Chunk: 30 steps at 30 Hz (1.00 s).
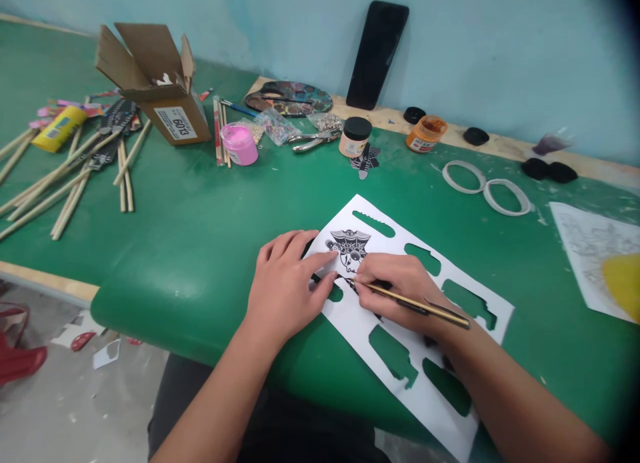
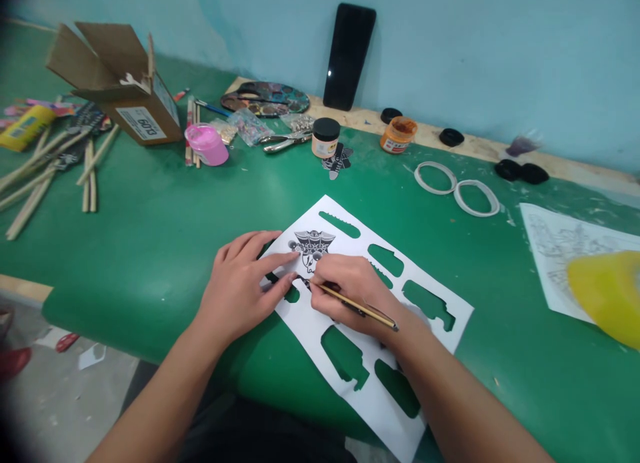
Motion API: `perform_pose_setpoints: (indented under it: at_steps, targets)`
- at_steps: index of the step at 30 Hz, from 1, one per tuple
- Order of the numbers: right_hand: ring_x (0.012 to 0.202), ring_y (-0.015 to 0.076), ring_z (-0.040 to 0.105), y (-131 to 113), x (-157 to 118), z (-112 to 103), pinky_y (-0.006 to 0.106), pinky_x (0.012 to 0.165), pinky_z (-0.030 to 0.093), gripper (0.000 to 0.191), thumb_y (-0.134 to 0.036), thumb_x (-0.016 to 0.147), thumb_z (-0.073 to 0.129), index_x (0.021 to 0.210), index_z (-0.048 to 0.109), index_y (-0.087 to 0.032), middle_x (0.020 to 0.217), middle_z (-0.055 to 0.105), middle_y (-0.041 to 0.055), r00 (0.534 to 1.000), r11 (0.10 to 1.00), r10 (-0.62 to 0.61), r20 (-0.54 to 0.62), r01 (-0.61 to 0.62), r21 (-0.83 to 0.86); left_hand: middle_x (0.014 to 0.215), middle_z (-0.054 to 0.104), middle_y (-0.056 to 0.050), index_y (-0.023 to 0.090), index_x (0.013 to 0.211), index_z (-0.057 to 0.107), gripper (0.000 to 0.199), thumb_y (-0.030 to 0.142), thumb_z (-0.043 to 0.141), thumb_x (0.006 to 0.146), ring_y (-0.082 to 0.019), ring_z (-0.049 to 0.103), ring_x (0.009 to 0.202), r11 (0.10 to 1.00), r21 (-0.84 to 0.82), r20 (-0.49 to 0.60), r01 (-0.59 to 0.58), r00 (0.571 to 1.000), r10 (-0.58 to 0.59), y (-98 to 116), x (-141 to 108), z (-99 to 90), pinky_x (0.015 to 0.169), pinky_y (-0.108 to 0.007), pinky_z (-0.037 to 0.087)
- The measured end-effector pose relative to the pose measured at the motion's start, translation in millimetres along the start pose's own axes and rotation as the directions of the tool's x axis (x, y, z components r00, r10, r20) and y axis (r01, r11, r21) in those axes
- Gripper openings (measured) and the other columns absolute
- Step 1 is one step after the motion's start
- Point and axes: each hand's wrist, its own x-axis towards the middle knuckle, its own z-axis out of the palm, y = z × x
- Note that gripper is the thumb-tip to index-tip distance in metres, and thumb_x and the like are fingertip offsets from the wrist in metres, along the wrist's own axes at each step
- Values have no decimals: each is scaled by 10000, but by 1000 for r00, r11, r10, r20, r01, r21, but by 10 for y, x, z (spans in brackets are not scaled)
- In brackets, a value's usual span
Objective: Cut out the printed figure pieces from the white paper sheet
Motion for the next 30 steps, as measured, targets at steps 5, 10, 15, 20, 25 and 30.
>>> perform_pose_setpoints:
  at_steps: [5,10,15,20,25,30]
  targets:
    - [600,116,514,18,-1,20,267,574,383,161,-92,776,579,655,531,-186,683,609,-2,1000,1000,-5,-16,5,3,1368,564,-6,349,1149,696,266,342,615,896,-290,464,1278,1000,1,2,-5,1000,5,6,-2,-8,1038,-506,369]
    - [605,128,601,92,-16,2,255,551,453,27,-205,872,621,848,609,-202,728,676,1,951,965,227,-210,-191,179,1376,553,-33,332,1178,681,275,349,578,923,-299,467,1274,999,17,8,-45,999,45,-12,-19,-2,1034,-521,367]
    - [1208,224,614,98,-12,-72,422,1026,462,276,-298,1012,459,1254,584,-254,1213,708,61,997,999,38,-60,-37,20,1392,512,-150,195,1209,652,294,261,540,945,-313,491,1247,996,32,-194,-87,977,91,-53,-28,1,992,-493,425]
    - [1452,349,315,46,-35,-51,590,1173,236,639,-543,838,680,1380,514,-248,1522,451,79,980,934,-16,198,86,-347,1088,683,-83,199,1057,658,212,143,633,855,-280,590,1070,978,121,-510,-171,834,209,180,-195,-31,966,-474,431]
    - [1411,358,385,-61,-42,-57,567,1069,388,581,-484,884,638,1395,508,-239,1537,427,87,982,861,125,138,-38,-507,1203,654,-129,129,1308,504,365,245,494,962,-268,585,1106,995,-78,-198,-62,979,45,462,-386,111,910,-421,470]
    - [1276,363,516,-83,-41,-222,522,972,469,446,-368,939,568,1358,562,-215,1437,547,125,973,880,197,120,-121,-460,1424,534,-117,146,1401,430,443,337,428,1001,-287,432,1350,996,12,31,-91,995,91,366,-222,135,1070,-468,367]
